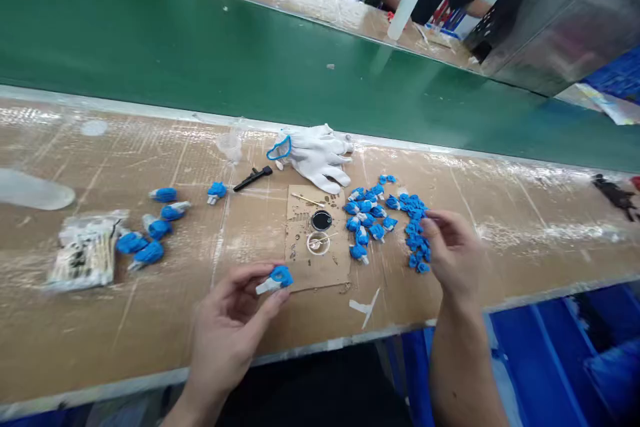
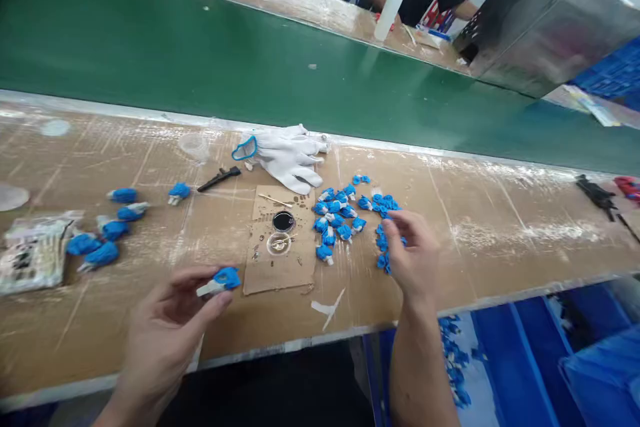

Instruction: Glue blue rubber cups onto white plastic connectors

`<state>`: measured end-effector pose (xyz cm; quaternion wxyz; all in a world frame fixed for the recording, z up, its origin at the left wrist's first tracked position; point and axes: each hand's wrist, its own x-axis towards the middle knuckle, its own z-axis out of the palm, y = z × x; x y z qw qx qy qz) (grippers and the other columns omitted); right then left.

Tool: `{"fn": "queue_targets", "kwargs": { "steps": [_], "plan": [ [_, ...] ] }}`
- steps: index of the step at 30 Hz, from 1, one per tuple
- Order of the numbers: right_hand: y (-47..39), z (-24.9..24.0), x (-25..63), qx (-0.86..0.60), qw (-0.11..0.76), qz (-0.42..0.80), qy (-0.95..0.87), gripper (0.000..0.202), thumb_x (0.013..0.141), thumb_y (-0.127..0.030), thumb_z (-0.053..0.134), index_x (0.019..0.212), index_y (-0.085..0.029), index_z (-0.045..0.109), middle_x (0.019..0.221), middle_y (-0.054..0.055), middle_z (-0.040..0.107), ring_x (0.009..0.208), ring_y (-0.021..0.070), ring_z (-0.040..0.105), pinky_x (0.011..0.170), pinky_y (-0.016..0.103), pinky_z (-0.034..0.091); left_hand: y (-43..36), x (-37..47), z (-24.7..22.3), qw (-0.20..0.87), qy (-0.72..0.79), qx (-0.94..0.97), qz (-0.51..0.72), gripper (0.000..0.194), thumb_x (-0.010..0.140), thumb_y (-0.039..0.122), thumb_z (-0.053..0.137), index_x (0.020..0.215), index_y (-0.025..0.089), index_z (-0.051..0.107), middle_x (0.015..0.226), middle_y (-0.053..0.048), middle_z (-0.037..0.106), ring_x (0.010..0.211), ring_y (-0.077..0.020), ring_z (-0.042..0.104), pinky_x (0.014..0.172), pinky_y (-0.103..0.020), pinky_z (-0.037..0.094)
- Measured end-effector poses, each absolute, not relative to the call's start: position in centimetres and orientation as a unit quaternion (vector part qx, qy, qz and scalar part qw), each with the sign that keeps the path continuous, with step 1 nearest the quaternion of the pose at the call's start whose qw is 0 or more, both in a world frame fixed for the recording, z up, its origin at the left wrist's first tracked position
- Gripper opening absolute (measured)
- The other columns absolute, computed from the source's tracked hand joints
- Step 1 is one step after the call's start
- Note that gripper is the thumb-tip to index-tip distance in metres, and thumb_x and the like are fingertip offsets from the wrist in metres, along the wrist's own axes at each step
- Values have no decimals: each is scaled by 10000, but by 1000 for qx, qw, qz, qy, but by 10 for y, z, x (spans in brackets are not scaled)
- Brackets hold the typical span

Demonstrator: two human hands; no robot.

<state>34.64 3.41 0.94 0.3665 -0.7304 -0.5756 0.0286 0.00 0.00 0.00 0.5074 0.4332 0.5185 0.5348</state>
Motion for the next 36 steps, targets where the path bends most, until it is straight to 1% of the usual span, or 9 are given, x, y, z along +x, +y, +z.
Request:
{"fn": "queue_targets", "kwargs": {
  "steps": [5,7,10,13,17,21,25,29,36],
  "plan": [
    [80,19,386,-713,216,46,-666,260,912,-400,628,1050,-235,773,1070,108,741,960,282,683,862,437,555,3,0,0,522,530,417,523,210,797,216,848,978,225,740,1028,-42,817,936,-178,792,818,-199,647],
    [95,16,388,-691,189,72,-694,201,838,-348,694,984,-256,797,1033,97,754,1019,308,668,929,457,534,3,2,2,526,523,419,524,215,800,211,846,986,231,739,1042,-41,814,941,-173,789,814,-195,647],
    [108,11,386,-679,175,89,-708,148,831,-309,682,897,-260,805,951,93,758,978,307,667,909,457,533,3,3,4,528,511,421,532,214,813,189,832,998,243,738,1053,-33,809,971,-165,784,815,-181,644],
    [104,10,386,-685,204,83,-695,189,882,-325,627,900,-240,795,929,97,762,932,288,686,861,438,549,2,1,2,532,492,423,543,214,817,160,823,996,240,738,1054,-36,808,991,-170,784,816,-183,645],
    [73,17,373,-707,296,68,-639,288,981,-371,543,1077,-192,747,964,103,781,816,240,724,726,378,583,4,5,3,533,484,426,548,224,800,113,819,981,224,748,1044,-49,810,988,-181,787,809,-192,647],
    [30,32,316,-646,412,131,-629,191,991,-298,614,1121,-250,745,941,49,778,805,189,730,710,306,585,10,20,12,566,443,428,548,227,782,78,806,954,217,755,1024,-47,824,925,-169,799,799,-193,648],
    [4,45,248,-503,417,261,-710,293,971,-135,626,1184,-300,741,997,31,756,901,165,716,747,269,582,11,30,19,601,409,423,540,268,789,51,785,997,220,764,1064,-55,831,931,-159,805,808,-179,640],
    [2,43,218,-453,431,358,-693,327,949,-104,665,1203,-303,723,951,6,754,835,143,695,724,259,571,7,27,20,596,410,435,536,283,811,31,762,1016,224,784,1071,-53,830,993,-167,798,857,-185,634],
    [4,39,208,-431,438,378,-692,270,921,-79,709,1079,-289,775,911,-4,735,794,113,684,708,235,551,2,21,18,587,381,470,539,330,784,45,808,1058,229,805,1132,-80,816,1103,-205,771,938,-227,624]
  ]
}}
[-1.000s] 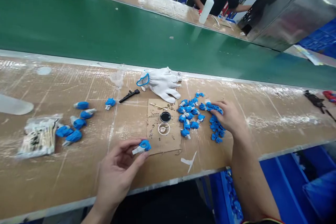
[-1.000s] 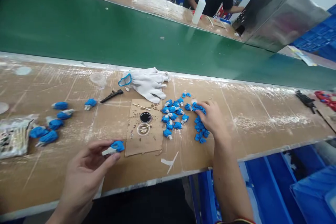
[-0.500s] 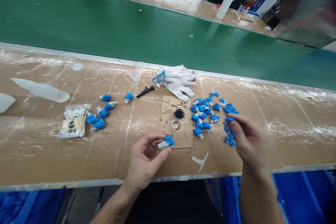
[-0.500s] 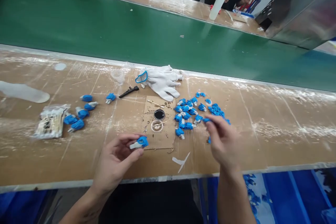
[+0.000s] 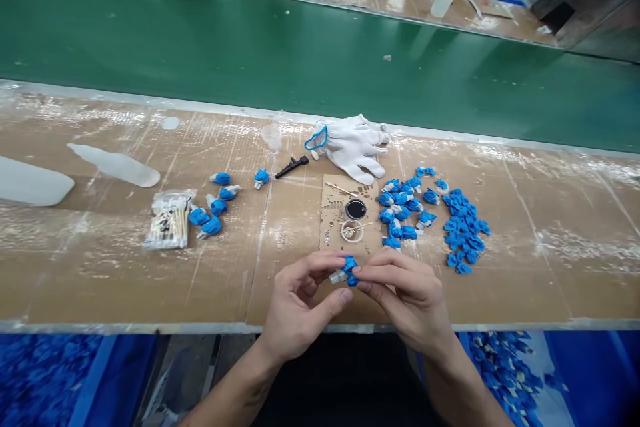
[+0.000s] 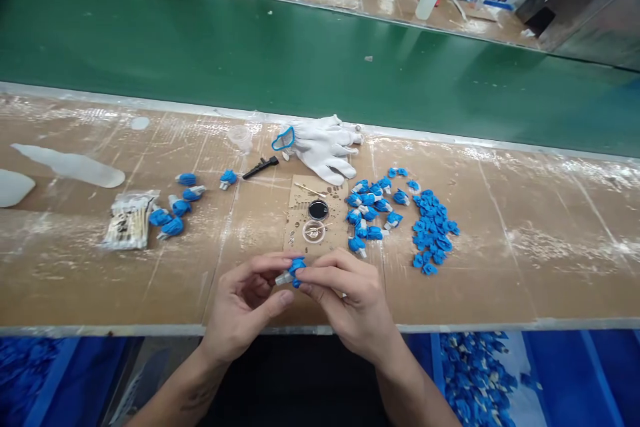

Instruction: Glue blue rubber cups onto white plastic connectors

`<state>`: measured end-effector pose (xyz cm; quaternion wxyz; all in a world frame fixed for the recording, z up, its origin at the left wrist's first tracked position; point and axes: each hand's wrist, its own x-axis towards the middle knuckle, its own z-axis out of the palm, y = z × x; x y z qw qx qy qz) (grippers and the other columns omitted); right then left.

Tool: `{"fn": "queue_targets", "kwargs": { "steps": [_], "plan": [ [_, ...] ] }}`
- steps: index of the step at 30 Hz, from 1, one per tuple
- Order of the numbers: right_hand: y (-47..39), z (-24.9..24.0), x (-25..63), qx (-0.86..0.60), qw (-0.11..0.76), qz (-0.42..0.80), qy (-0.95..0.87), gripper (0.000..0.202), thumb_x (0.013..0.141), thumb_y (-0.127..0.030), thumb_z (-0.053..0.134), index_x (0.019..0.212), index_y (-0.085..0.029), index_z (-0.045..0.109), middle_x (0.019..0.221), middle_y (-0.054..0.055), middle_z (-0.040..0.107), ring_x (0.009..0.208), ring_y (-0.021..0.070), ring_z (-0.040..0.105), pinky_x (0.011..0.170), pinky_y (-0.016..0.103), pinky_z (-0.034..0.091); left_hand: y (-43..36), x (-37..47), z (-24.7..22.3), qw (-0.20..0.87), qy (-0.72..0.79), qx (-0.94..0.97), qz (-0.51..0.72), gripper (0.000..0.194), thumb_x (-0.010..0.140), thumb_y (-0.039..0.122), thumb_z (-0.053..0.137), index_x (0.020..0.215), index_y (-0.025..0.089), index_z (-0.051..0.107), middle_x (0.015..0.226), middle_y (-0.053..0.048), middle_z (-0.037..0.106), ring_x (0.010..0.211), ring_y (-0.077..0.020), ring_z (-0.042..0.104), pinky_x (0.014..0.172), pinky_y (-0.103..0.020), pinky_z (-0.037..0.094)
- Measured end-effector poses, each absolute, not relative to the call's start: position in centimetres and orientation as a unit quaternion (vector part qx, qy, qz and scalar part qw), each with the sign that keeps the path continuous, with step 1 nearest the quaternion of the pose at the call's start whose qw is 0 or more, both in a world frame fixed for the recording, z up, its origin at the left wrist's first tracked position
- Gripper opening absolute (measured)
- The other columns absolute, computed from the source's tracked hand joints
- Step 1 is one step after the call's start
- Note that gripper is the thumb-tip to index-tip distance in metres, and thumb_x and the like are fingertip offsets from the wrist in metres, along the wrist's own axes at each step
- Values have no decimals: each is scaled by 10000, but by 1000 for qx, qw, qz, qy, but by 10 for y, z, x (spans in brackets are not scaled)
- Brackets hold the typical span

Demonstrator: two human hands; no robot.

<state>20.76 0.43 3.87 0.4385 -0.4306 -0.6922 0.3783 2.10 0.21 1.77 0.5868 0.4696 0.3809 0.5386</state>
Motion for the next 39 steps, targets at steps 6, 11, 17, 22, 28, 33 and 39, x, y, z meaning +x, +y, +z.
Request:
{"fn": "queue_targets", "kwargs": {
  "steps": [6,11,17,22,28,33,39],
  "plan": [
    [3,30,199,-475,471,404,-624,237,870,-189,799,1069,-303,737,889,-6,612,741,117,583,641,232,516,-1,24,13,525,382,496,577,258,790,51,833,963,241,812,1045,-59,829,1002,-212,802,856,-250,664],
    [-1,30,194,-413,476,524,-573,413,914,-477,739,1285,-303,689,1150,82,651,937,185,675,783,293,605,-6,18,18,447,339,586,585,365,806,27,805,1064,285,802,1102,-62,814,931,-232,812,765,-302,695],
    [-13,36,182,-413,498,466,-603,412,919,-519,714,1285,-329,711,1187,78,768,1118,247,734,930,350,624,-30,25,19,472,372,573,558,372,936,143,688,1222,373,749,1271,-94,704,1201,-296,711,834,-379,682],
    [-8,38,232,-551,506,259,-611,258,992,-340,642,1237,-291,703,1029,47,797,816,194,759,735,301,624,-11,4,15,403,397,621,543,730,869,148,726,1514,386,480,1505,-131,508,1418,-390,522,927,-470,652],
    [49,14,326,-657,318,43,-682,389,940,-550,633,1108,-224,764,824,67,764,614,202,684,571,327,536,86,-84,21,110,622,696,341,348,920,283,644,1259,206,662,1272,-150,644,1247,-388,603,1091,-564,453],
    [67,5,338,-612,251,11,-750,522,928,-675,581,1174,-252,762,1116,115,760,1006,320,721,758,417,563,129,-102,16,64,643,740,186,324,945,333,599,1228,203,688,1302,-172,699,1269,-397,577,1090,-590,348],
    [61,38,283,-570,385,33,-725,191,967,-366,661,1071,-252,774,1052,84,748,903,233,729,742,363,575,132,-77,16,95,608,756,223,205,939,194,562,1015,220,750,1016,-125,778,1059,-328,695,1058,-534,391]
  ]
}}
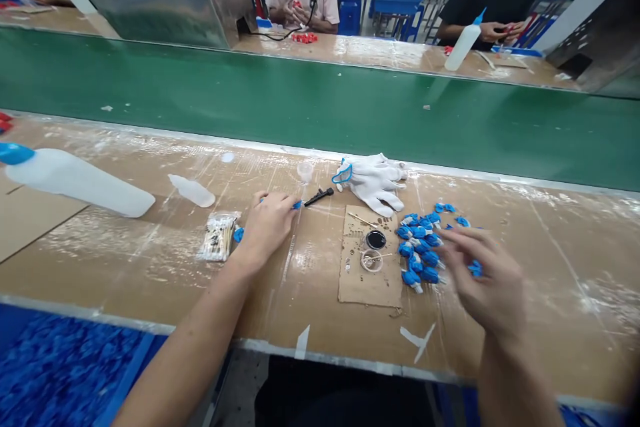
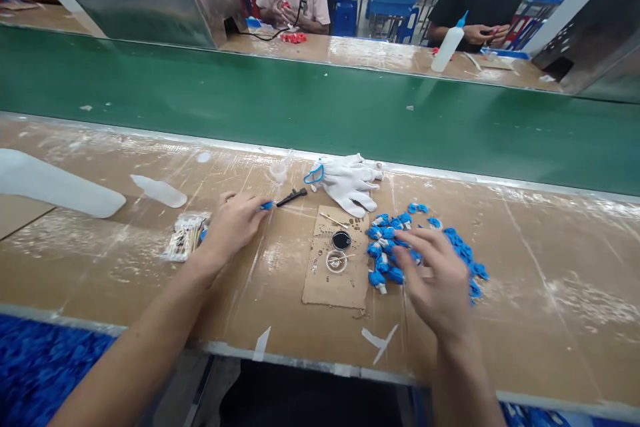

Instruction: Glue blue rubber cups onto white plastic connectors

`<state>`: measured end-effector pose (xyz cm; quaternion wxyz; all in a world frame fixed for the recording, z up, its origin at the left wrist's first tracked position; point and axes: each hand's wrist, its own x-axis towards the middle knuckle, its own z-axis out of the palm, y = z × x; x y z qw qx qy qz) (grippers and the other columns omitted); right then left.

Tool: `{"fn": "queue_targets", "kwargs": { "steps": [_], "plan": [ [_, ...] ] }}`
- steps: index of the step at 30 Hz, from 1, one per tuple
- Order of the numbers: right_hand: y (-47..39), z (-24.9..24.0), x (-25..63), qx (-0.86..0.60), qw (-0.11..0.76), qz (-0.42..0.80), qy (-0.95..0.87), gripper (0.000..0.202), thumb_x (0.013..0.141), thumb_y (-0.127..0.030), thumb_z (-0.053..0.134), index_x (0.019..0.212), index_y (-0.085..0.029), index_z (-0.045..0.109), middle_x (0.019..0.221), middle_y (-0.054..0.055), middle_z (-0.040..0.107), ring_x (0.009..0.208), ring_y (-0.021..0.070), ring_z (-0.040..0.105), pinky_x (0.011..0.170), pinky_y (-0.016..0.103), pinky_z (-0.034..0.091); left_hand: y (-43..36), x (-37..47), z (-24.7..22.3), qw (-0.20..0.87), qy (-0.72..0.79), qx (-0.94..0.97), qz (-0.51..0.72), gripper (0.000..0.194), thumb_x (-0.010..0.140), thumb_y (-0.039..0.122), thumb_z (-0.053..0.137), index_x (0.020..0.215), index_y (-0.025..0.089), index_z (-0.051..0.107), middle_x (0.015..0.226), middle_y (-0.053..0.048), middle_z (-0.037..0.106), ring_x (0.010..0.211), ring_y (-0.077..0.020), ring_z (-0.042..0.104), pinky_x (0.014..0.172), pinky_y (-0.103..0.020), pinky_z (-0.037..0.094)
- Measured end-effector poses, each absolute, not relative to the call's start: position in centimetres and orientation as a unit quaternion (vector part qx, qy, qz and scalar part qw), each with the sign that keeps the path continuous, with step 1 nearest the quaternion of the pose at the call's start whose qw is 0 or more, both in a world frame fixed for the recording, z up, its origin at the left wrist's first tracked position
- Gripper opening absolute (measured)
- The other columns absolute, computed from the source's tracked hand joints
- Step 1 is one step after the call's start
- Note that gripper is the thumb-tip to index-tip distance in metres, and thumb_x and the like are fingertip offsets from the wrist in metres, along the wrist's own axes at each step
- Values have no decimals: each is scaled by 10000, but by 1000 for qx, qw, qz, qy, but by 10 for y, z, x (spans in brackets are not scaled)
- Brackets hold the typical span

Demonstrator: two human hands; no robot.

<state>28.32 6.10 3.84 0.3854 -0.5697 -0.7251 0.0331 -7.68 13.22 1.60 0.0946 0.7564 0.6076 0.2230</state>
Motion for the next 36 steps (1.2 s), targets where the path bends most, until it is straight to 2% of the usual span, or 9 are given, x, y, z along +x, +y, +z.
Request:
{"fn": "queue_targets", "kwargs": {
  "steps": [5,10,16,20,24,26,29,33,36],
  "plan": [
    [65,39,243,-500,304,143,-798,137,951,-300,696,1055,-238,760,981,48,786,875,213,751,746,333,610,83,-65,23,335,552,520,560,228,868,247,757,1095,251,742,1083,-46,763,941,-209,743,907,-367,567],
    [62,33,233,-486,301,148,-807,122,954,-163,653,947,-231,754,902,21,789,809,177,751,719,291,596,34,-33,14,541,451,316,636,185,762,304,889,885,223,777,971,-22,795,775,-143,769,833,-293,626],
    [59,31,214,-445,338,169,-812,138,949,-146,637,950,-245,735,903,34,789,817,183,741,719,303,587,19,-4,0,580,453,308,603,370,772,228,885,1090,234,696,1009,-42,809,870,-179,796,826,-292,638],
    [59,29,209,-456,353,153,-803,156,953,-125,613,930,-240,716,851,25,772,777,175,725,699,296,568,17,1,-4,588,443,326,592,201,752,200,887,895,195,745,1169,-91,787,943,-188,790,847,-285,635],
    [60,27,212,-464,363,152,-793,157,952,-126,613,932,-244,715,851,19,776,764,170,722,687,294,558,16,2,-6,564,435,355,605,137,793,239,865,869,195,760,1087,-93,803,927,-207,789,790,-292,643],
    [59,27,214,-465,366,157,-791,145,938,-124,635,932,-242,718,840,17,772,747,168,713,676,298,552,16,3,-5,546,445,371,606,229,814,200,844,1013,213,732,1058,-78,810,874,-180,784,721,-252,631],
    [54,34,217,-473,427,182,-748,172,889,-92,691,934,-254,726,802,2,744,721,167,686,657,312,543,15,7,-1,534,450,379,608,574,804,113,825,1291,271,566,1048,-42,811,849,-148,776,684,-211,608],
    [42,51,215,-464,548,193,-668,276,820,-50,749,961,-287,744,796,0,740,719,196,688,663,365,567,16,16,4,514,447,403,611,677,780,67,815,1329,286,485,1118,-46,771,1008,-185,771,810,-263,634],
    [36,58,207,-431,553,213,-681,312,810,-36,750,993,-288,741,794,1,751,691,198,698,651,378,586,16,23,6,492,442,425,617,688,765,36,819,1319,294,503,1115,-26,739,997,-173,767,898,-294,639]
  ]
}}
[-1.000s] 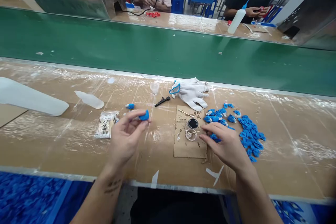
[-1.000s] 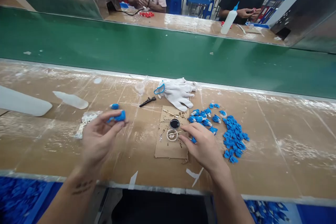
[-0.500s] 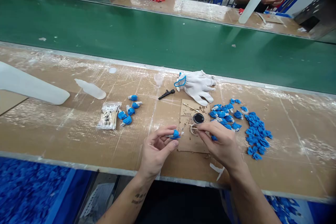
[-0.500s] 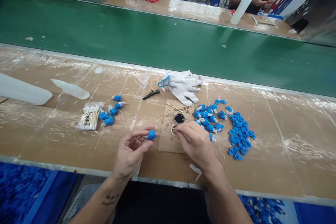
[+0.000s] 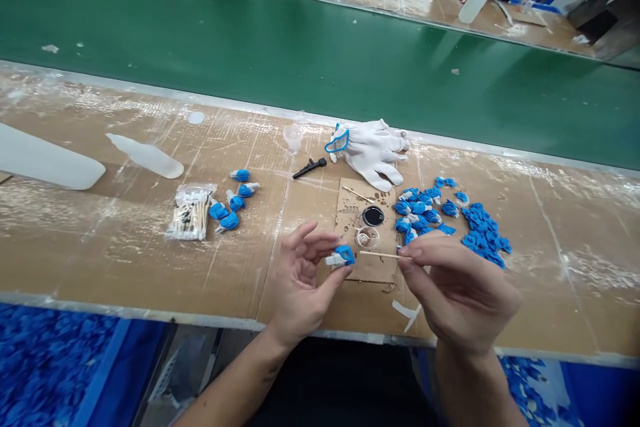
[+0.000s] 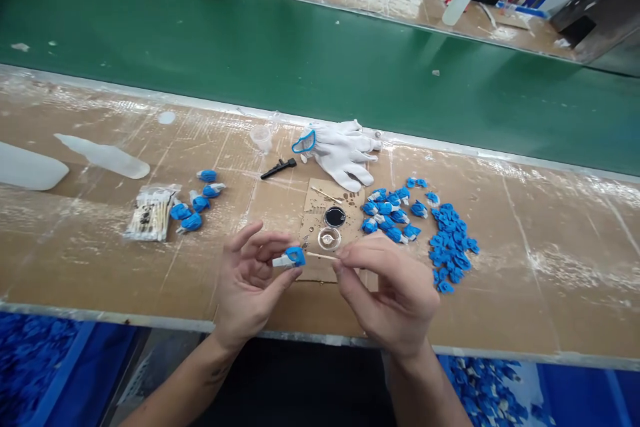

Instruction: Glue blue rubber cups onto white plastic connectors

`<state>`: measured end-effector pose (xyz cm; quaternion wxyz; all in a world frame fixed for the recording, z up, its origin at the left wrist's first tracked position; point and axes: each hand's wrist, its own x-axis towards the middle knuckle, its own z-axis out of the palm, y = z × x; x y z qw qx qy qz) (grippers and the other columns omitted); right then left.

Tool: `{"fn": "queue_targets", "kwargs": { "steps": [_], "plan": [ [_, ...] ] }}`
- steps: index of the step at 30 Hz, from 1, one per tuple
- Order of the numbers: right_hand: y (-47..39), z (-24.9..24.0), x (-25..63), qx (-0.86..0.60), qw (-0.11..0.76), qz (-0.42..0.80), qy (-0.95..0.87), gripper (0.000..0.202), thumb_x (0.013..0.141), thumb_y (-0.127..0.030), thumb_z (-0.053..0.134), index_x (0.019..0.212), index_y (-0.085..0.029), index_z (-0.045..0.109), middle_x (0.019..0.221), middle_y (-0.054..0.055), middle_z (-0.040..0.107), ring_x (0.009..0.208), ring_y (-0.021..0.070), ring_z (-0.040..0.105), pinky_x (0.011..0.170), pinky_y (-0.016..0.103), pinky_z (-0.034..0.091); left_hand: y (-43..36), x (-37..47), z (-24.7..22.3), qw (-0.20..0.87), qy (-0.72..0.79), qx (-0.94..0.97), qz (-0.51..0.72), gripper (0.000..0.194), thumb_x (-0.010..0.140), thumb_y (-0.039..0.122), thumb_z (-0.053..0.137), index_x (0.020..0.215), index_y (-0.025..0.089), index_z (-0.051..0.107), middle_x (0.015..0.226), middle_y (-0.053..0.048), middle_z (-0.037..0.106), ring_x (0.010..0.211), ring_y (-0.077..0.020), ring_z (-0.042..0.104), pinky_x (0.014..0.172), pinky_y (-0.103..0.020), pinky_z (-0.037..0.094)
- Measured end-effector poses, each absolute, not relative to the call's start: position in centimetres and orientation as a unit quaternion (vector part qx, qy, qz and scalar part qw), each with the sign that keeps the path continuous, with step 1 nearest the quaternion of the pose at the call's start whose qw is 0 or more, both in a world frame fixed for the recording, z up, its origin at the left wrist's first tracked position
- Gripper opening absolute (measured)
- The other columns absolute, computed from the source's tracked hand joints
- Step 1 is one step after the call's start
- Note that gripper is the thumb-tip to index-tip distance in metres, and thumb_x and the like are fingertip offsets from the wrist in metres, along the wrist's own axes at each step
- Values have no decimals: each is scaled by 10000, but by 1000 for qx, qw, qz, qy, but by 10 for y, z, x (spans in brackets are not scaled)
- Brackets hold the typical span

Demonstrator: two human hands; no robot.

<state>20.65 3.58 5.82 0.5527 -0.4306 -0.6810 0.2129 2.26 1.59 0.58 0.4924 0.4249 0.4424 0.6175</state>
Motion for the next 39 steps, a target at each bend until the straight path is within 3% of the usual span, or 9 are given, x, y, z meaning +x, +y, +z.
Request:
{"fn": "queue_targets", "kwargs": {
  "steps": [3,19,25,29,33,36,39],
  "plan": [
    [36,58,199,-410,548,228,-692,342,806,-2,735,1018,-271,736,815,7,763,698,187,705,656,363,592,15,27,6,474,440,444,621,693,777,14,809,1337,300,516,1033,2,738,991,-153,758,943,-280,626],
    [39,52,196,-357,535,254,-723,407,767,82,716,1043,-215,746,858,19,764,750,183,720,661,344,572,14,31,1,460,420,461,632,776,793,-18,790,1411,365,519,1059,31,739,1017,-114,751,973,-224,605],
    [43,48,231,-426,567,208,-674,362,788,55,730,994,-241,759,811,-6,742,747,169,692,687,335,561,12,24,-2,457,436,452,630,727,807,3,780,1392,352,526,1048,17,739,1025,-147,759,965,-273,621],
    [53,37,241,-449,433,217,-751,251,853,-19,721,962,-245,735,855,4,741,796,171,689,722,337,555,13,19,-4,467,447,432,629,643,812,31,782,1339,330,565,1035,19,739,992,-147,765,925,-274,636],
    [56,31,242,-443,338,221,-801,165,911,-146,722,1034,-254,735,1068,54,740,964,201,703,803,351,575,14,14,-3,476,457,412,628,604,808,35,787,1304,322,597,1026,28,756,900,-110,774,805,-185,639],
    [56,34,275,-501,400,205,-739,272,903,-250,752,1171,-280,716,1200,77,692,940,197,690,728,329,571,12,7,-2,476,474,399,624,607,795,49,807,1305,320,620,1022,30,765,834,-102,783,755,-155,635],
    [58,38,332,-620,484,58,-615,131,926,-344,712,1010,-245,733,1055,71,688,861,196,670,710,335,549,8,-1,-4,478,512,371,609,587,784,90,836,1302,298,654,1019,13,772,800,-111,782,760,-167,643]
  ]
}}
